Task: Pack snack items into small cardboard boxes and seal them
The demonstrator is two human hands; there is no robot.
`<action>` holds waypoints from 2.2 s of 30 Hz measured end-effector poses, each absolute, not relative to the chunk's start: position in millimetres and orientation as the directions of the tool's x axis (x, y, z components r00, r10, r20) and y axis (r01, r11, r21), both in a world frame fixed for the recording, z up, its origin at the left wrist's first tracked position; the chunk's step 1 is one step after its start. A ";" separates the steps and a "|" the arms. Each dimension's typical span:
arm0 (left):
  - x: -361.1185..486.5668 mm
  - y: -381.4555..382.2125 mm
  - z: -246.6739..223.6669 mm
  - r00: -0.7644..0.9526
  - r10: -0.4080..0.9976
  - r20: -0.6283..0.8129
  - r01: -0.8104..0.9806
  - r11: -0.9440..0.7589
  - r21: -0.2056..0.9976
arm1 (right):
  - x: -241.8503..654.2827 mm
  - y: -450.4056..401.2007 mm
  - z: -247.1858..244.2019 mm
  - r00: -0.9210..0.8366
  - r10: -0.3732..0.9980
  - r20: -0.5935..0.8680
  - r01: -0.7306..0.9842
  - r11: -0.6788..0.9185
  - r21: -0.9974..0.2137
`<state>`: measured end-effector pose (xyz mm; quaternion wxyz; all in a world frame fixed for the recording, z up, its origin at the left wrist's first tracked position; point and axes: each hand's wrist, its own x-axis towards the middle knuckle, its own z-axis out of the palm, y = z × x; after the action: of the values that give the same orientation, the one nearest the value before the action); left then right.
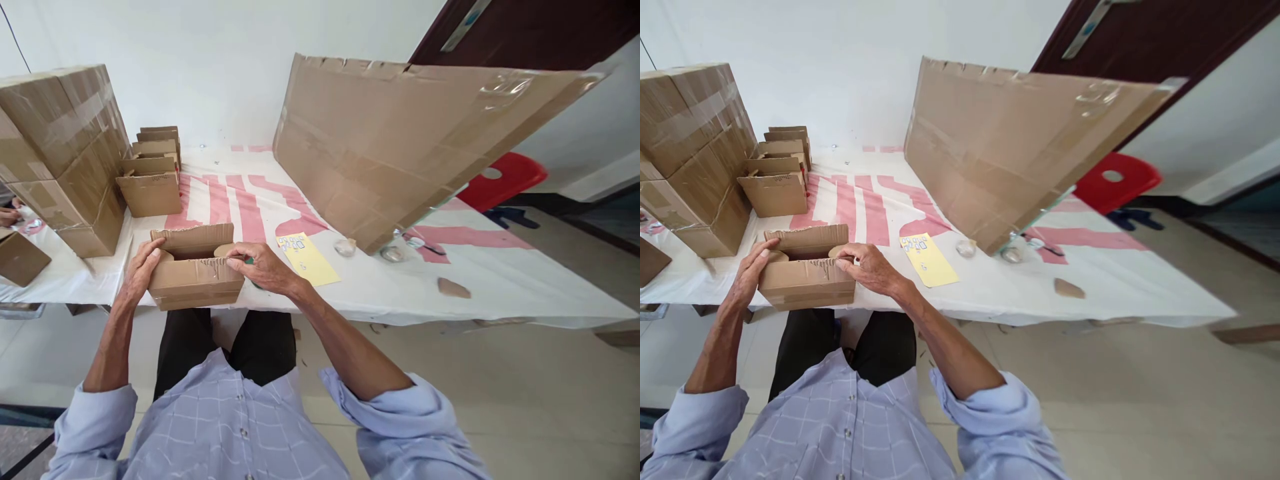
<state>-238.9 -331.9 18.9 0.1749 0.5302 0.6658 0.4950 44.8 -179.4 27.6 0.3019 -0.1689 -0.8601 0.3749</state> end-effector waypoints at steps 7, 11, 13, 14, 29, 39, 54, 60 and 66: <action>-248.4 -339.8 19.9 -0.348 0.925 0.155 0.359 -0.021 0.933 | 61.5 -198.2 30.1 -0.744 0.446 0.497 -0.004 0.741 -0.671; -251.8 -349.4 22.9 -0.234 0.960 0.152 0.513 -0.011 0.859 | 78.6 -223.5 12.6 -0.741 0.296 0.603 -0.015 0.890 -0.456; -253.7 -350.9 21.0 -0.186 0.973 0.138 0.580 -0.004 0.815 | 84.3 -235.6 -0.1 -0.740 0.257 0.621 0.030 0.936 -0.351; -254.6 -350.8 19.5 -0.167 0.976 0.137 0.612 -0.006 0.791 | 85.6 -240.1 -6.1 -0.734 0.250 0.631 0.053 0.948 -0.313; -254.3 -363.9 -0.8 -0.143 0.967 0.209 0.746 -0.033 0.665 | 43.1 -219.1 4.6 -0.677 0.615 0.405 0.452 0.781 -0.430; -229.3 -379.3 -5.1 -0.242 0.944 0.225 0.732 0.025 0.681 | 13.9 -208.4 26.5 -0.568 0.773 0.283 0.642 0.630 -0.437; -228.8 -387.7 -3.7 -0.210 0.953 0.217 0.698 -0.009 0.716 | 56.9 -164.0 -43.1 -0.370 0.920 0.128 0.134 0.189 -0.973; -223.3 -366.0 11.0 -0.290 0.937 0.197 0.724 0.079 0.685 | 53.4 -157.2 -54.2 -0.408 0.831 0.380 0.261 0.504 -0.823; -214.6 -354.9 19.6 -0.326 0.930 0.170 0.814 0.185 0.550 | 54.7 -165.9 -60.5 -0.417 0.800 0.432 0.291 0.567 -0.770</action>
<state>-214.6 -354.9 19.6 0.1017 0.5715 0.7630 0.2845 54.7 -165.9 -60.5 0.4127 -0.3482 -0.7832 0.3084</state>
